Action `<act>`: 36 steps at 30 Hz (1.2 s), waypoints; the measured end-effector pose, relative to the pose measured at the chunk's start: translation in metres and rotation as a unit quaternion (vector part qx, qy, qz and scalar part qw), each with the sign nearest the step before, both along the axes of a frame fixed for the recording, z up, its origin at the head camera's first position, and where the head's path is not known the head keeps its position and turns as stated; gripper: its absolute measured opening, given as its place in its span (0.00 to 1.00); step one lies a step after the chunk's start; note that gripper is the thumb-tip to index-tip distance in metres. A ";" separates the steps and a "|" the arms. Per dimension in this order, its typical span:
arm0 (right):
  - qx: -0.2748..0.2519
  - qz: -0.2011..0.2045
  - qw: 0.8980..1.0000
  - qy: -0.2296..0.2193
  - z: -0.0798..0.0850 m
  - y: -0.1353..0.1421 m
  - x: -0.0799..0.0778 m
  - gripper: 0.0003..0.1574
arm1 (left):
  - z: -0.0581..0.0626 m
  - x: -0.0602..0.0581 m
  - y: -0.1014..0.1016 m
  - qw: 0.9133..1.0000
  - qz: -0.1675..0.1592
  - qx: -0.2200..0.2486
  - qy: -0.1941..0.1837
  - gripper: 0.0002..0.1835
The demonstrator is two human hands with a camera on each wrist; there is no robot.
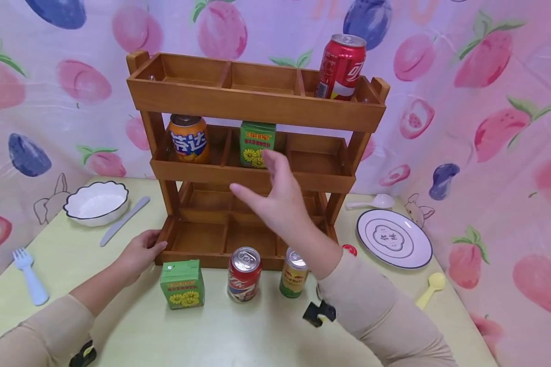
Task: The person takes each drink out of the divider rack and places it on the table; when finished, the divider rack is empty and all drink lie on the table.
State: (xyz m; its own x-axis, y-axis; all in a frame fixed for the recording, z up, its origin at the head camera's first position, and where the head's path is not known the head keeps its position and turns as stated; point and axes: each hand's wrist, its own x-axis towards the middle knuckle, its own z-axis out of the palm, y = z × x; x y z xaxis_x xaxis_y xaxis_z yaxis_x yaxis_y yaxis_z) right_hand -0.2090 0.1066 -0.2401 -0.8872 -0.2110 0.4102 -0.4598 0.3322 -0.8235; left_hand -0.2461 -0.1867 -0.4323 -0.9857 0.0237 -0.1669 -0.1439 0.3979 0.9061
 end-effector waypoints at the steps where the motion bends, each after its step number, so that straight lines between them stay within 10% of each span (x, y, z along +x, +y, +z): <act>1: 0.019 -0.018 1.000 0.004 0.003 0.005 -0.013 0.48 | 0.000 0.000 -0.001 1.000 0.000 0.000 -0.001 0.25; 8: 0.103 -0.058 0.993 -0.023 0.011 0.019 -0.094 0.57 | -0.002 -0.002 -0.004 1.000 0.001 0.001 -0.001 0.25; 17: 0.093 -0.027 0.993 -0.066 0.009 0.015 -0.135 0.46 | -0.004 -0.003 -0.002 1.000 0.007 0.008 -0.002 0.24; 25: 0.102 -0.056 0.991 0.066 -0.009 0.016 -0.119 0.34 | -0.001 0.001 0.000 1.000 0.011 0.004 0.012 0.24; 31: 0.059 -0.017 0.964 0.260 -0.026 0.018 -0.095 0.30 | -0.004 0.000 -0.001 1.000 0.006 0.007 0.006 0.24; 36: -0.011 0.029 0.951 0.307 -0.010 0.014 -0.055 0.29 | -0.003 -0.001 -0.002 1.000 0.004 0.004 0.002 0.24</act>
